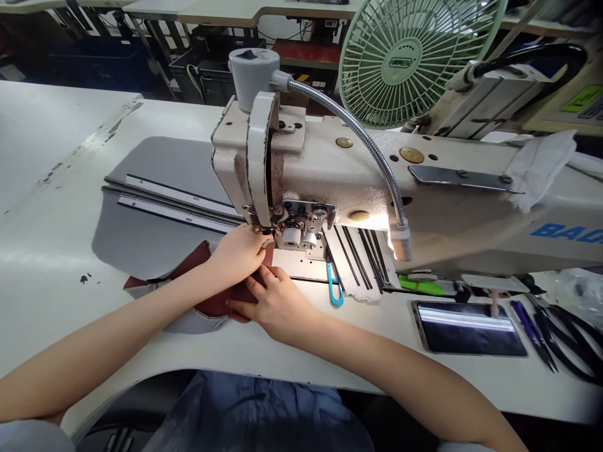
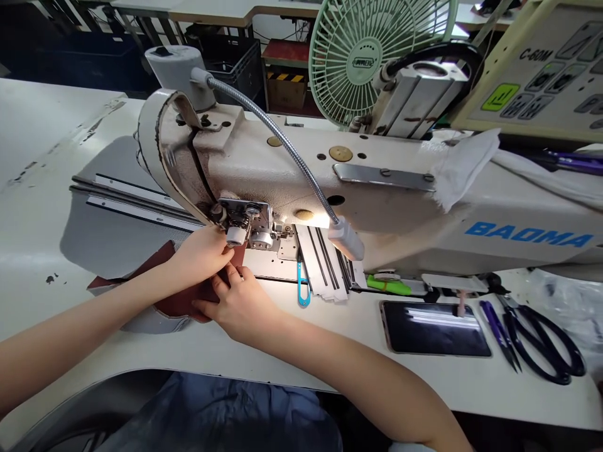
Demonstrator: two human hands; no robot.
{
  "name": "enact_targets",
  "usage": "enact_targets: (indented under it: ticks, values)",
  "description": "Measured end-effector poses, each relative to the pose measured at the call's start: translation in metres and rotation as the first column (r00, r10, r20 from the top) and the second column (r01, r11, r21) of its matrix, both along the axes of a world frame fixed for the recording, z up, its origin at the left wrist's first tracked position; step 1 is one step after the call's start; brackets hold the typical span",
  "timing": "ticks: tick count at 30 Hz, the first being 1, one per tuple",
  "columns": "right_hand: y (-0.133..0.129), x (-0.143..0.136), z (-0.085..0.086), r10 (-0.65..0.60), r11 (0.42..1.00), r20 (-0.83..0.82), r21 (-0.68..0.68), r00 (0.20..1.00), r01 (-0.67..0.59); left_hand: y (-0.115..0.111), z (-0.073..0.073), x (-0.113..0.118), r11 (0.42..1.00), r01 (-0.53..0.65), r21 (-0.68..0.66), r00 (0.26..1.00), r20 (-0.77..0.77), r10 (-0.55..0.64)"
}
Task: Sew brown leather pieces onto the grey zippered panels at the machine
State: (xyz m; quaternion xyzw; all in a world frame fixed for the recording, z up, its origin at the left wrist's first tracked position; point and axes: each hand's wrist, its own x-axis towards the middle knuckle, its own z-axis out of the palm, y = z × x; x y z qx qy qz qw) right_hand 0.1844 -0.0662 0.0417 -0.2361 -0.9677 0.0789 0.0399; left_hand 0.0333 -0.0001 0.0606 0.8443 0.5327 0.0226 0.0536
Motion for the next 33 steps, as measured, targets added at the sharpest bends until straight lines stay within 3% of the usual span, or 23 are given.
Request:
enact_targets:
  ticks: [8,14,17,20,22,24,26,29,33]
  values:
    - [0.000,0.000,-0.008,-0.009,1.000,-0.072,0.014,0.997,0.010,-0.017,0.011,0.002,0.999,-0.013,-0.033,0.999,-0.053,0.011]
    - [0.009,0.001,-0.010,-0.030,1.000,-0.071,-0.001,0.997,0.030,-0.001,-0.002,0.004,1.000,0.016,0.010,1.000,-0.026,-0.015]
    - [0.014,0.001,-0.013,-0.042,0.999,-0.085,-0.013,0.995,0.041,0.005,-0.002,0.004,1.000,0.010,0.030,1.000,-0.021,-0.010]
    - [0.015,0.002,-0.007,-0.081,0.995,-0.121,-0.060,0.989,0.074,-0.002,0.015,-0.004,0.993,0.114,-0.025,0.992,-0.054,-0.115]
    - [0.014,0.005,0.005,-0.097,0.982,-0.138,-0.174,0.986,0.072,-0.016,0.033,-0.017,0.977,0.212,-0.024,0.973,-0.091,-0.214]
    - [0.010,0.008,0.020,-0.090,0.946,-0.145,-0.321,0.985,0.039,-0.034,0.049,-0.032,0.962,0.269,0.034,0.957,-0.123,-0.264]
    - [0.003,0.011,0.032,-0.057,0.910,-0.139,-0.415,0.989,-0.006,-0.052,0.056,-0.043,0.955,0.269,0.125,0.960,-0.111,-0.255]
    - [-0.015,0.009,0.033,-0.025,0.932,-0.102,-0.362,0.994,-0.014,-0.072,0.046,-0.043,0.951,0.236,0.200,0.969,0.030,-0.246]
    - [-0.041,-0.003,0.008,0.019,0.995,-0.020,-0.094,1.000,-0.021,-0.084,0.015,-0.031,0.965,0.212,0.156,0.949,0.202,-0.242]
